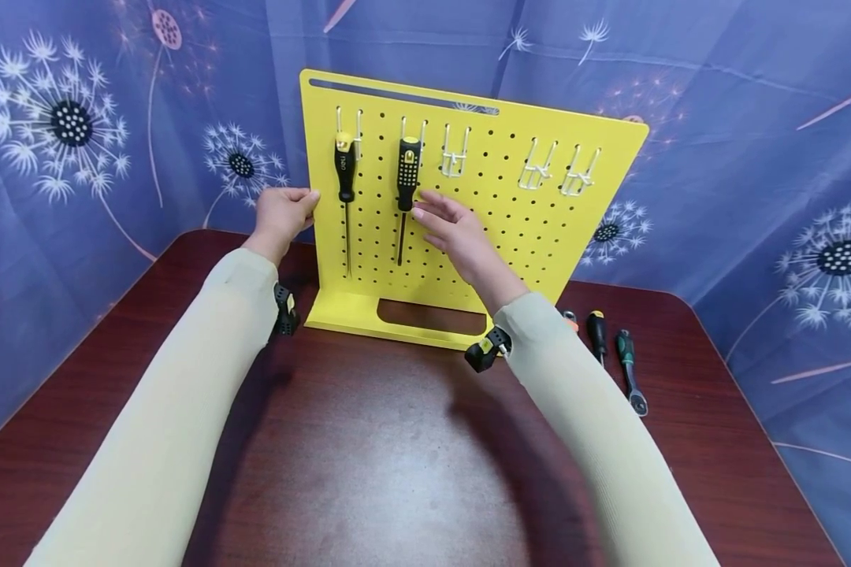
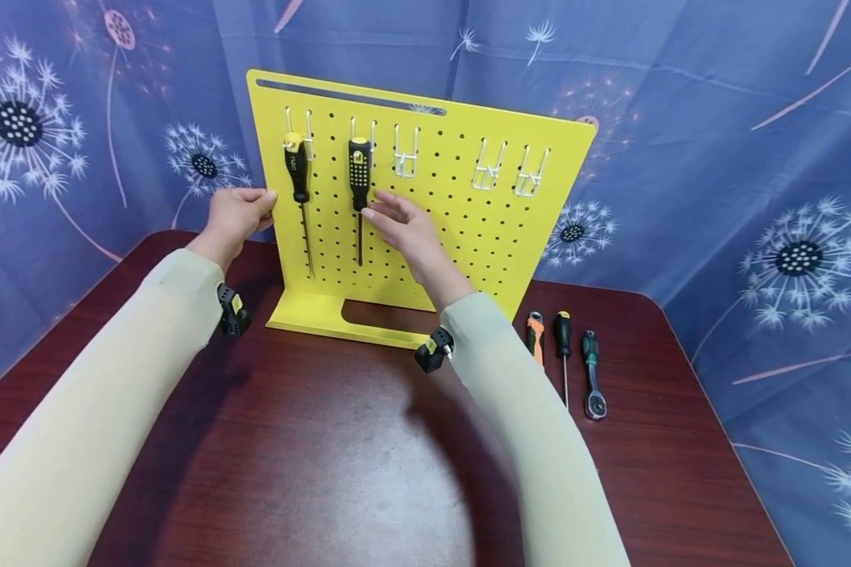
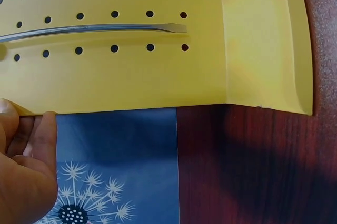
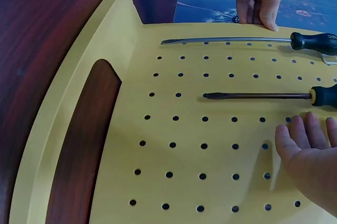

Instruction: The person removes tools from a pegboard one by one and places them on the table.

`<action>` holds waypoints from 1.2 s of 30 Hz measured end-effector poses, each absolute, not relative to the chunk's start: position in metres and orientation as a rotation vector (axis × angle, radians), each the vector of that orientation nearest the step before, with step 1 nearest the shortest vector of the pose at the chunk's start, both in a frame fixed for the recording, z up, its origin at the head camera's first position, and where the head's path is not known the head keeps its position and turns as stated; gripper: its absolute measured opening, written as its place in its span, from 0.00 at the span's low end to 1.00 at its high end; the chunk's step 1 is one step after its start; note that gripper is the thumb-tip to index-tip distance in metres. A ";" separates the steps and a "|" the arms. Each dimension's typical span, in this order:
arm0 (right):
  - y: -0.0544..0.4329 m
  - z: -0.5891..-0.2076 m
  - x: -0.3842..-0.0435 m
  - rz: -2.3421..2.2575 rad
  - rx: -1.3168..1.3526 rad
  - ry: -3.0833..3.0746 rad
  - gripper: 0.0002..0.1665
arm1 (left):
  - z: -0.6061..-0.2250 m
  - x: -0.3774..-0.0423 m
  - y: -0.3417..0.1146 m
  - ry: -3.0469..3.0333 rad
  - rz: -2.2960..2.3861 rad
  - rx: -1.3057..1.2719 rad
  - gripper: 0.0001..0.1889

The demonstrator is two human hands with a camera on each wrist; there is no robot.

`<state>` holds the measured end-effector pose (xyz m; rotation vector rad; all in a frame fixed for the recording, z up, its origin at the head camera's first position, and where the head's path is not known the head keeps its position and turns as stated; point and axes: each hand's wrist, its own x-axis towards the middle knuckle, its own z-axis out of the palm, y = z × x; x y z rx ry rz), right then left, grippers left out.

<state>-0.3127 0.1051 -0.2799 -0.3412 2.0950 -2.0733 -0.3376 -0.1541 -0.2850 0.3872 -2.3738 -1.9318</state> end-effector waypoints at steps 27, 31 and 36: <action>0.074 -0.281 -0.322 -2.281 -0.167 1.980 0.28 | -0.285 -0.339 -0.154 -2.381 -1.931 0.398 0.23; 0.072 -0.282 -0.321 -2.312 -0.136 1.973 0.18 | -0.285 -0.339 -0.155 -2.384 -1.932 0.400 0.23; 0.071 -0.282 -0.320 -2.336 -0.121 1.957 0.07 | -0.286 -0.339 -0.155 -2.382 -1.930 0.400 0.23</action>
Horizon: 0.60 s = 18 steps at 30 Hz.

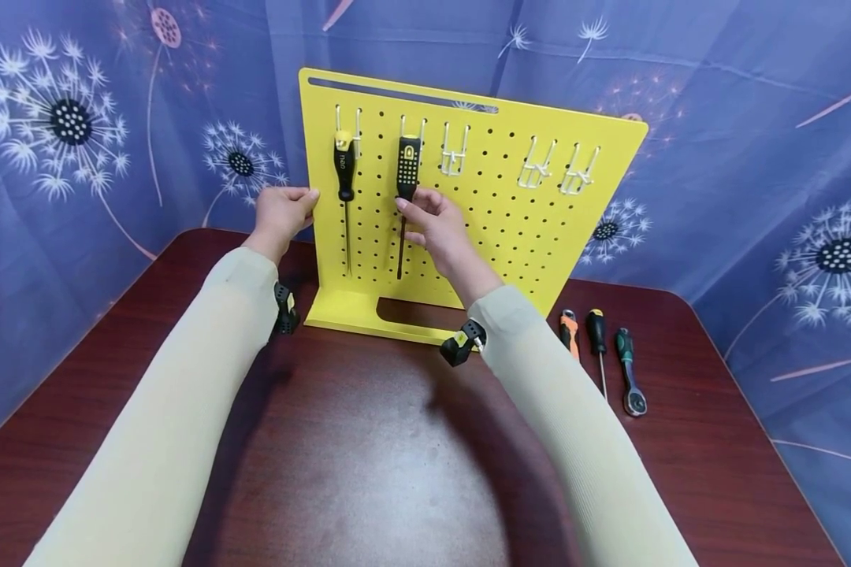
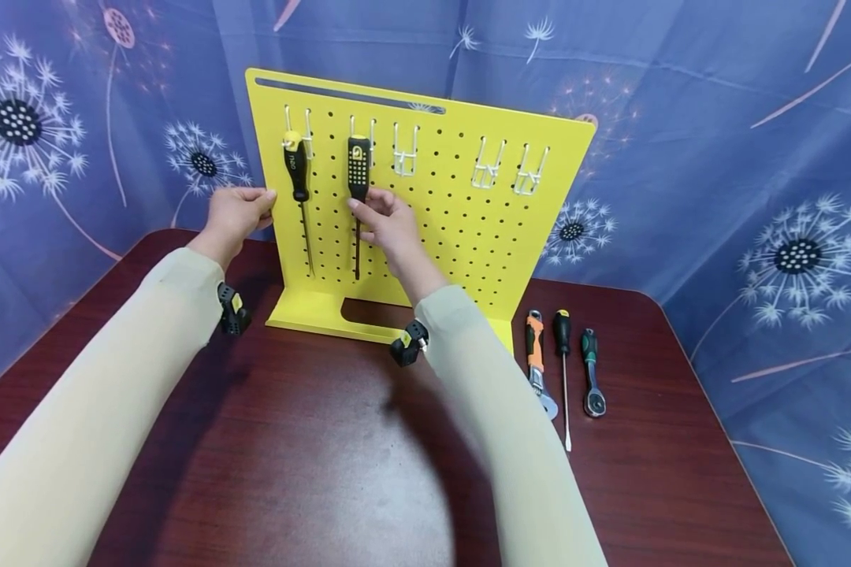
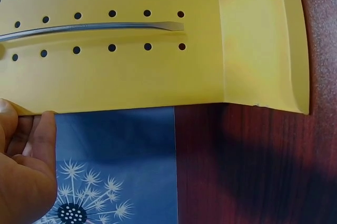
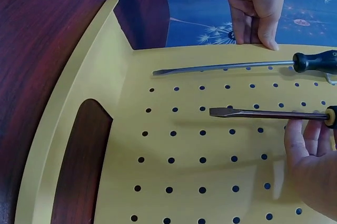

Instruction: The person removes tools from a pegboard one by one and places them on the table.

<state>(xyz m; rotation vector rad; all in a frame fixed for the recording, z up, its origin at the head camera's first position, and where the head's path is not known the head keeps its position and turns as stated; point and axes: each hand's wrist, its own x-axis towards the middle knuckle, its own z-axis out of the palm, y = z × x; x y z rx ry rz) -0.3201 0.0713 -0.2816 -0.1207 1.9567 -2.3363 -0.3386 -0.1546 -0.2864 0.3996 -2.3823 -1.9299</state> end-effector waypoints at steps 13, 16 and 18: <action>0.071 -0.278 -0.313 -2.315 -0.139 1.944 0.07 | -0.286 -0.337 -0.154 -2.362 -1.936 0.398 0.22; 0.071 -0.278 -0.312 -2.319 -0.132 1.937 0.08 | -0.287 -0.338 -0.154 -2.353 -1.942 0.398 0.22; 0.070 -0.278 -0.311 -2.323 -0.129 1.931 0.09 | -0.287 -0.338 -0.154 -2.351 -1.945 0.396 0.22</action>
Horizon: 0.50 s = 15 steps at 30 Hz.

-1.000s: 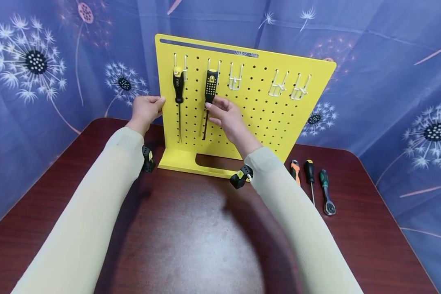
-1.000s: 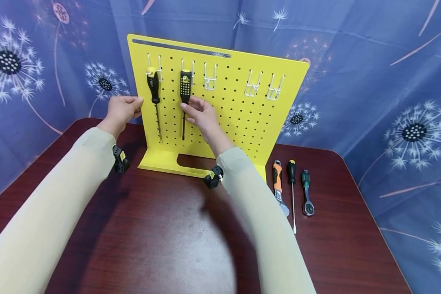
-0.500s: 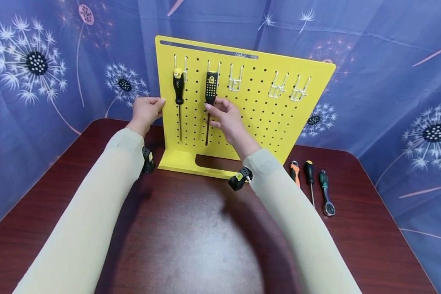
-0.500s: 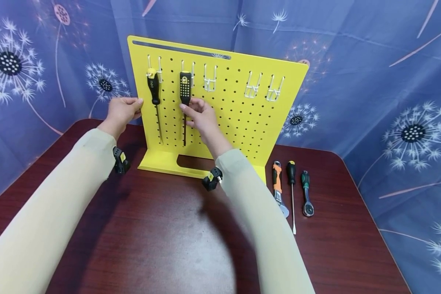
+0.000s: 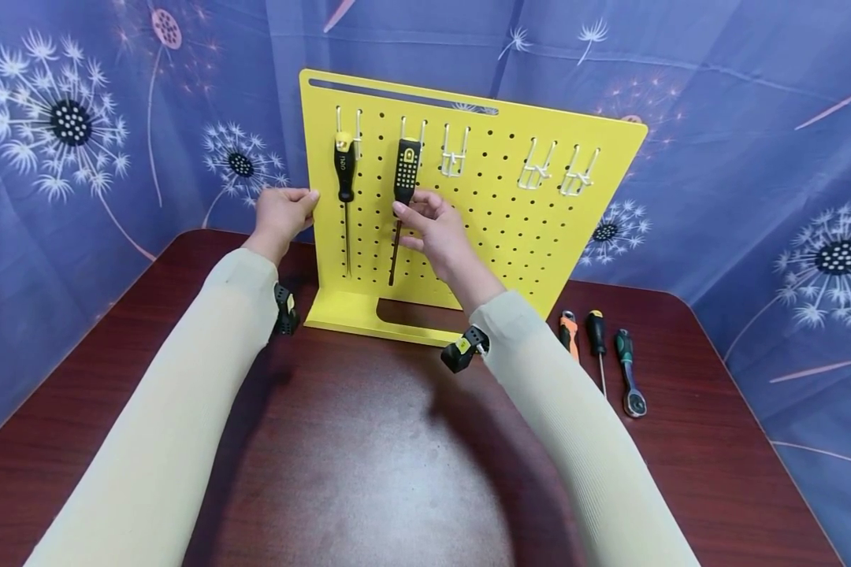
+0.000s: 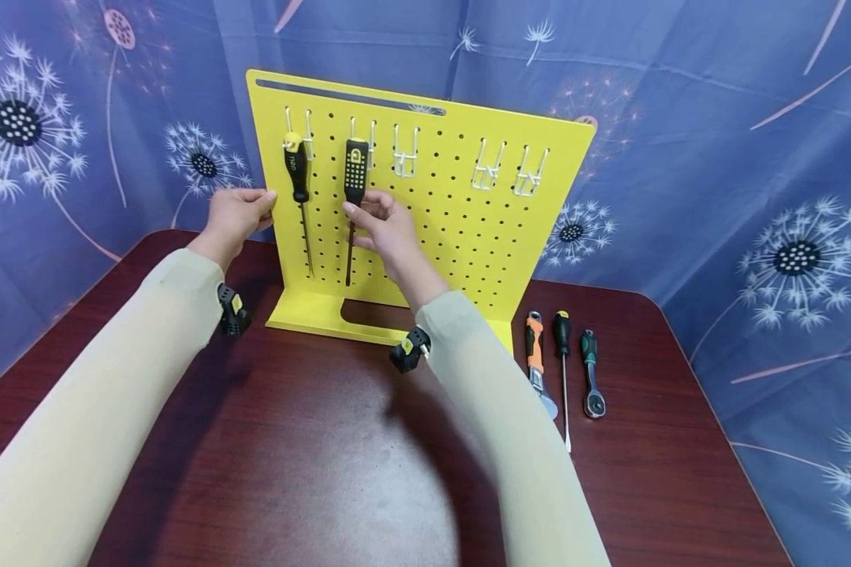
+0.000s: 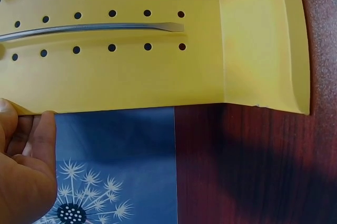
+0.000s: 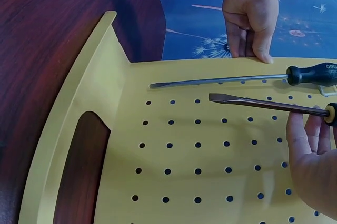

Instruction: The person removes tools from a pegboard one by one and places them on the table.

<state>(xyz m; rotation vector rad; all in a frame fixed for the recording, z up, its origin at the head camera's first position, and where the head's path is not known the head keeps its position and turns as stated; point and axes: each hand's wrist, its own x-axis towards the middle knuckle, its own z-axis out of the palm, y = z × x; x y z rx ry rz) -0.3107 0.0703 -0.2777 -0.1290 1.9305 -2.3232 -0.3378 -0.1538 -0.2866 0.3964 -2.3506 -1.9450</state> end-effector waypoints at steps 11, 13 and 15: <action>0.071 -0.279 -0.306 -2.330 -0.156 1.906 0.08 | -0.287 -0.337 -0.153 -2.362 -1.926 0.365 0.23; 0.072 -0.279 -0.305 -2.326 -0.164 1.907 0.08 | -0.287 -0.337 -0.153 -2.362 -1.926 0.362 0.22; 0.072 -0.279 -0.303 -2.319 -0.174 1.912 0.07 | -0.287 -0.337 -0.153 -2.362 -1.927 0.363 0.22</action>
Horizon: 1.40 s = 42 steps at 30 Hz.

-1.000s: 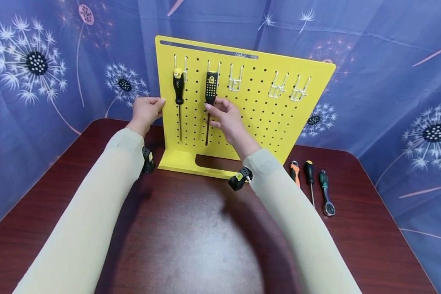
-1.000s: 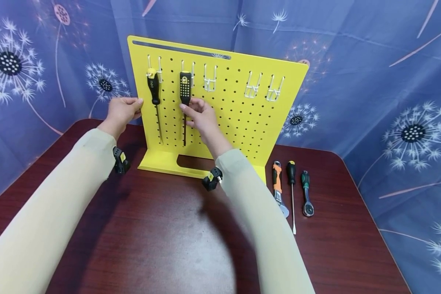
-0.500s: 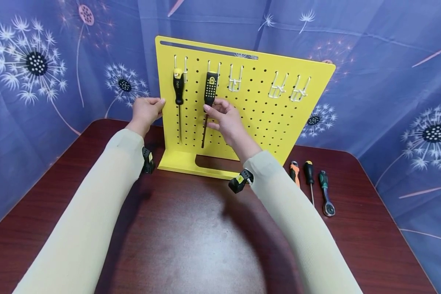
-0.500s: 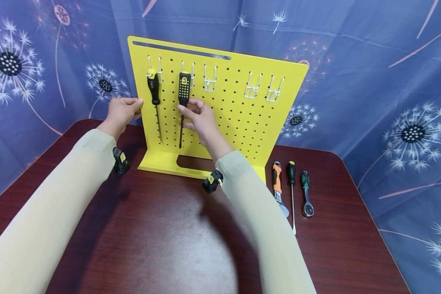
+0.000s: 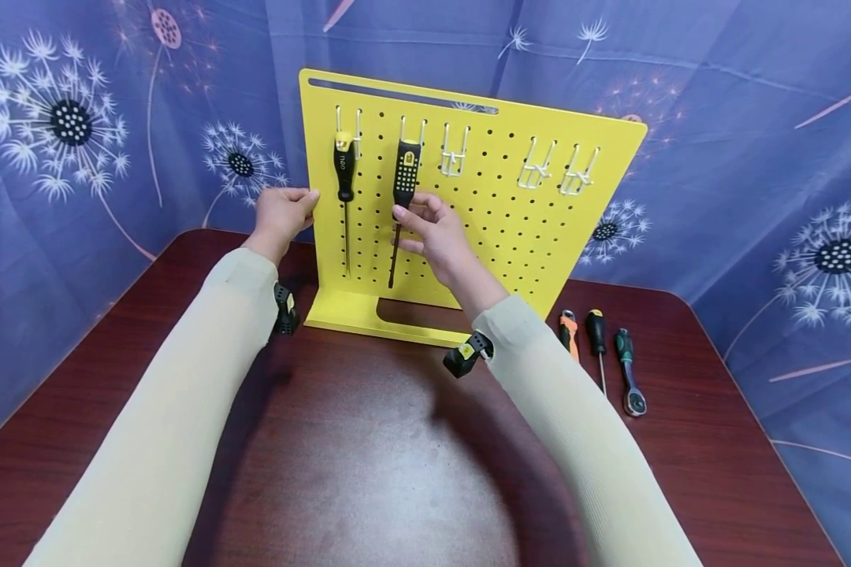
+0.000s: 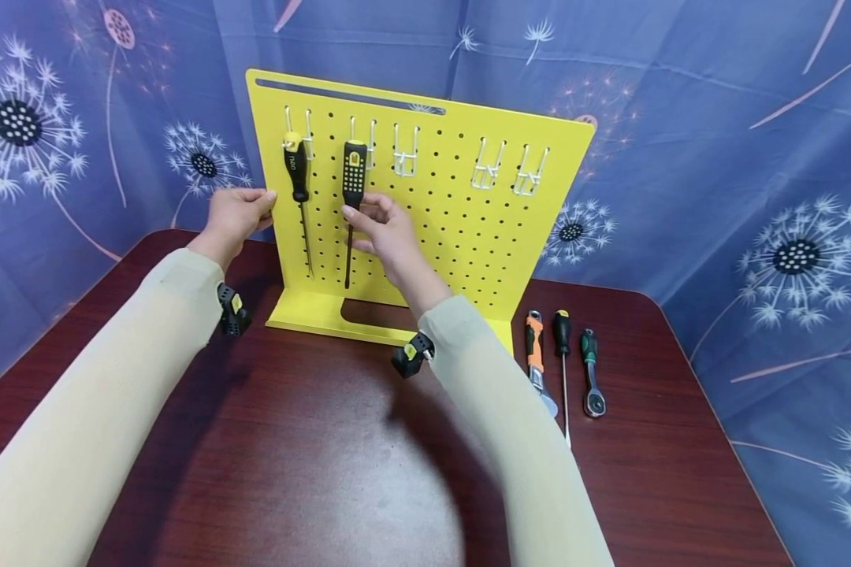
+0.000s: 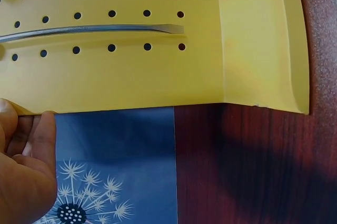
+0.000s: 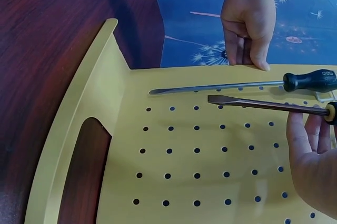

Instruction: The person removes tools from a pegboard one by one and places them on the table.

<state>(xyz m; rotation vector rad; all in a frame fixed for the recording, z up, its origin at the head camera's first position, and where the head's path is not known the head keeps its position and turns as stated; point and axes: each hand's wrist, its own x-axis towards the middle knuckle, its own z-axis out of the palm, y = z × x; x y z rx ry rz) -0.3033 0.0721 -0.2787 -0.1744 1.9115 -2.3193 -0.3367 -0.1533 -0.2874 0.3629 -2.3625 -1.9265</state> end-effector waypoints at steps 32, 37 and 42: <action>0.097 -0.282 -0.263 -2.227 -0.357 1.913 0.11 | -0.288 -0.336 -0.153 -2.365 -1.929 0.373 0.22; 0.107 -0.288 -0.252 -2.215 -0.377 1.927 0.12 | -0.289 -0.336 -0.153 -2.361 -1.924 0.372 0.22; 0.123 -0.296 -0.242 -2.211 -0.402 1.948 0.14 | -0.288 -0.336 -0.153 -2.349 -1.933 0.367 0.22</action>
